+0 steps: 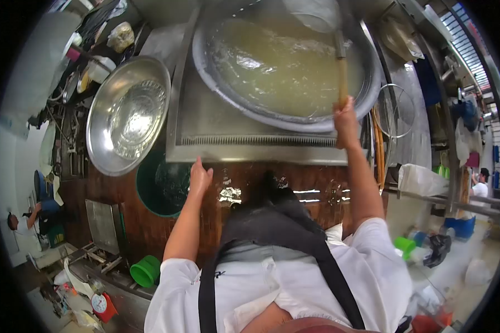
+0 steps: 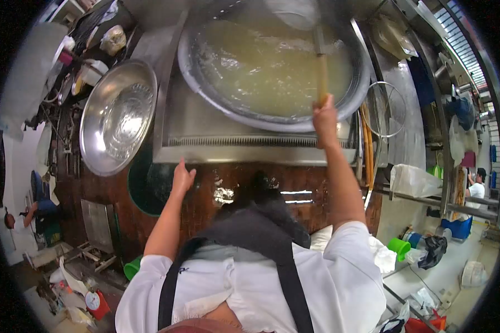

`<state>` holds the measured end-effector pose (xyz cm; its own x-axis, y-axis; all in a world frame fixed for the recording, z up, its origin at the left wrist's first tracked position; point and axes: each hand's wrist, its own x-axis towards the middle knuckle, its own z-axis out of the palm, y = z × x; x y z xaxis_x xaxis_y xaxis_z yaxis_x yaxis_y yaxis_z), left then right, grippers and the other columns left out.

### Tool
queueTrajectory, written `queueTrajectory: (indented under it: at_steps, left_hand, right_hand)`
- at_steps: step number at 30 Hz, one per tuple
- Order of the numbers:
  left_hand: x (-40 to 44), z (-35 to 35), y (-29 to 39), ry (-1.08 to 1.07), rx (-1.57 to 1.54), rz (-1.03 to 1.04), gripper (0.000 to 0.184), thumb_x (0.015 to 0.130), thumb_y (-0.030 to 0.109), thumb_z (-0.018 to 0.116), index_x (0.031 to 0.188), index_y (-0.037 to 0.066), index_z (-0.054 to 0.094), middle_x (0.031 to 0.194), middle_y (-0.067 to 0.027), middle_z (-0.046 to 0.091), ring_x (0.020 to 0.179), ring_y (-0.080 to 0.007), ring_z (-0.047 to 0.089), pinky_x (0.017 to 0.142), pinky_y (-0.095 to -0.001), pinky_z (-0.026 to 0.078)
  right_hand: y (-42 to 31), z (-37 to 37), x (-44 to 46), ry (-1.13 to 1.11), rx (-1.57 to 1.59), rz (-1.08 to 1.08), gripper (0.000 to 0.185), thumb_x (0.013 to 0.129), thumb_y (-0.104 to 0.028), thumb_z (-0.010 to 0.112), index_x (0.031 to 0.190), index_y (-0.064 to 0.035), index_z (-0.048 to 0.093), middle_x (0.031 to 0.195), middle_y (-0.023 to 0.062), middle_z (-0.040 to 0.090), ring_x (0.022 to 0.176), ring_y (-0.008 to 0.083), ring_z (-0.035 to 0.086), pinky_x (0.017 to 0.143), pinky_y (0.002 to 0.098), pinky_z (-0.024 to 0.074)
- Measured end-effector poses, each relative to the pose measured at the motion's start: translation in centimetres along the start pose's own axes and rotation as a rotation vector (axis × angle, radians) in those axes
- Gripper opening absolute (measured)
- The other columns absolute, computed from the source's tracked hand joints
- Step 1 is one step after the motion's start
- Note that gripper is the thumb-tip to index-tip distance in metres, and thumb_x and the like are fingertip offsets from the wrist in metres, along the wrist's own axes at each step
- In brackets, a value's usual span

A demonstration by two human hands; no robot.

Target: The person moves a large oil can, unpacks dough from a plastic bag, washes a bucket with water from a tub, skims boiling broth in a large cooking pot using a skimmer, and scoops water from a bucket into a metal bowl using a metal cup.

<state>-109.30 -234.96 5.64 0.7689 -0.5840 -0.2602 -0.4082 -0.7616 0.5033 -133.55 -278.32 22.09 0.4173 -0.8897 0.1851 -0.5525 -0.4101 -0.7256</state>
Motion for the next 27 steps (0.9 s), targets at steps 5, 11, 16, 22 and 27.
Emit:
queueTrajectory:
  at_steps: [5,11,16,22,27]
  left_hand:
    - [-0.2,2.2,2.0,-0.019,0.055,-0.143,0.082,0.082,0.018,0.069,0.148,-0.006,0.027,0.140,-0.0301,0.046,0.133,-0.0430,0.042,0.111,-0.0441,0.035]
    - [-1.0,2.4,2.9,0.139,-0.202,-0.244,0.073,0.085,0.013,0.066,0.147,-0.001,0.032,0.124,-0.0207,0.058,0.110,-0.0329,0.057,0.097,-0.0408,0.045]
    - [-2.3,0.8,3.0,0.245,-0.534,-0.292,0.062,0.089,0.007,0.063,0.145,0.002,0.037,0.112,-0.0125,0.059,0.084,-0.0152,0.060,0.077,-0.0292,0.051]
    - [-5.8,-0.2,1.2,0.341,-0.794,-0.299,0.059,0.093,0.005,0.059,0.146,0.001,0.034,0.113,-0.0136,0.058,0.084,-0.0154,0.063,0.077,-0.0276,0.053]
    - [-7.5,-1.5,1.3,0.302,-0.851,-0.316,0.053,0.095,0.006,0.057,0.143,0.000,0.037,0.110,-0.0110,0.059,0.083,-0.0152,0.063,0.078,-0.0274,0.053]
  right_hand:
    - [10.2,-3.7,17.2,0.006,-0.535,0.238,0.037,0.094,-0.018,0.053,0.122,0.0037,0.045,0.097,0.0278,0.068,0.091,0.0443,0.067,0.075,0.0528,0.0528]
    - [12.1,0.9,28.7,-0.162,-0.493,0.512,0.022,0.092,-0.013,0.047,0.107,0.0015,0.052,0.080,0.0176,0.060,0.071,0.0310,0.058,0.059,0.0454,0.0449]
    - [7.9,7.6,33.4,-0.450,-0.319,0.835,0.014,0.089,-0.010,0.044,0.080,-0.0044,0.053,0.063,0.0072,0.050,0.050,0.0189,0.047,0.043,0.0376,0.0335]
    - [6.7,15.1,32.8,-0.757,-0.359,0.665,0.013,0.082,-0.007,0.053,0.070,-0.0041,0.053,0.061,0.0078,0.053,0.049,0.0199,0.051,0.044,0.0397,0.0401]
    - [3.8,17.5,26.4,-0.845,-0.388,0.309,0.010,0.081,-0.009,0.059,0.073,-0.0031,0.061,0.056,0.0083,0.054,0.048,0.0214,0.055,0.046,0.0401,0.0459]
